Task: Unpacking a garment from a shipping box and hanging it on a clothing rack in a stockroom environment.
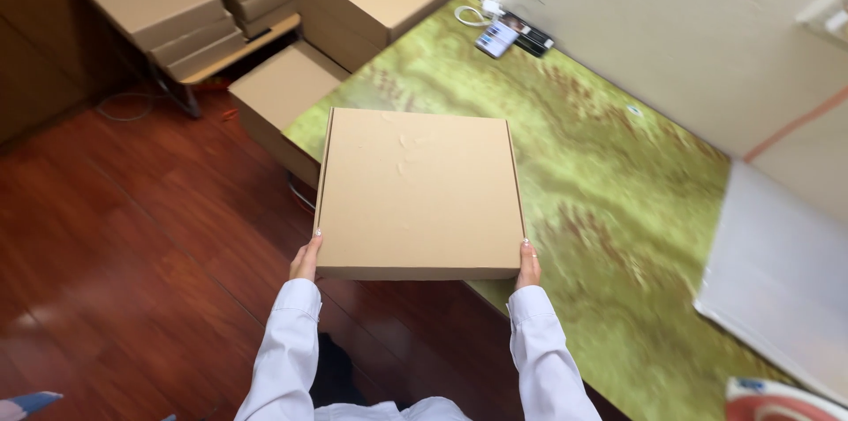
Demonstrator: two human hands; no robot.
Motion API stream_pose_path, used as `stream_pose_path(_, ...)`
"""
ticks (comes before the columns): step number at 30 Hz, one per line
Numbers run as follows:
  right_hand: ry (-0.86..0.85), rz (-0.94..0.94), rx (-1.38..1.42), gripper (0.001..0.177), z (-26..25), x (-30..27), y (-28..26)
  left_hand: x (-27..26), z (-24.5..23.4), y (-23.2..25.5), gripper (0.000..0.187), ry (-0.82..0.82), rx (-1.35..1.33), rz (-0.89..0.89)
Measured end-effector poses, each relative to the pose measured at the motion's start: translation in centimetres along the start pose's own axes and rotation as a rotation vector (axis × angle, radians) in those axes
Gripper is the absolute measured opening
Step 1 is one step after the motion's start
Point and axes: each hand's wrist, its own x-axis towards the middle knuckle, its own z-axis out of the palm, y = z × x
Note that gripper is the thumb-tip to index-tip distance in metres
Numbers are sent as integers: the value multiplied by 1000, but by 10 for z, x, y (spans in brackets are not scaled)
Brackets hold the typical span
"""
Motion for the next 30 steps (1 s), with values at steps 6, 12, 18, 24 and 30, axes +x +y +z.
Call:
stream_pose_path(6, -113, -54, -31, 47, 111, 51, 20, 66, -60, 56, 74, 37, 6, 22)
stream_pose_path(12, -150, -66, -33, 47, 217, 92, 19, 102, -101, 125, 77, 47, -139, 34)
stream_pose_path(18, -133, -77, 30, 48, 299, 120, 19, 169, -126, 158, 76, 49, -134, 55)
stream_pose_path(24, -153, -37, 172, 48, 350, 114, -13, 187, -130, 209, 72, 9, -211, 61)
stream_pose_path(30, -219, 12, 273, 43, 381, 160, 10, 264, -141, 218, 67, -12, -320, 73)
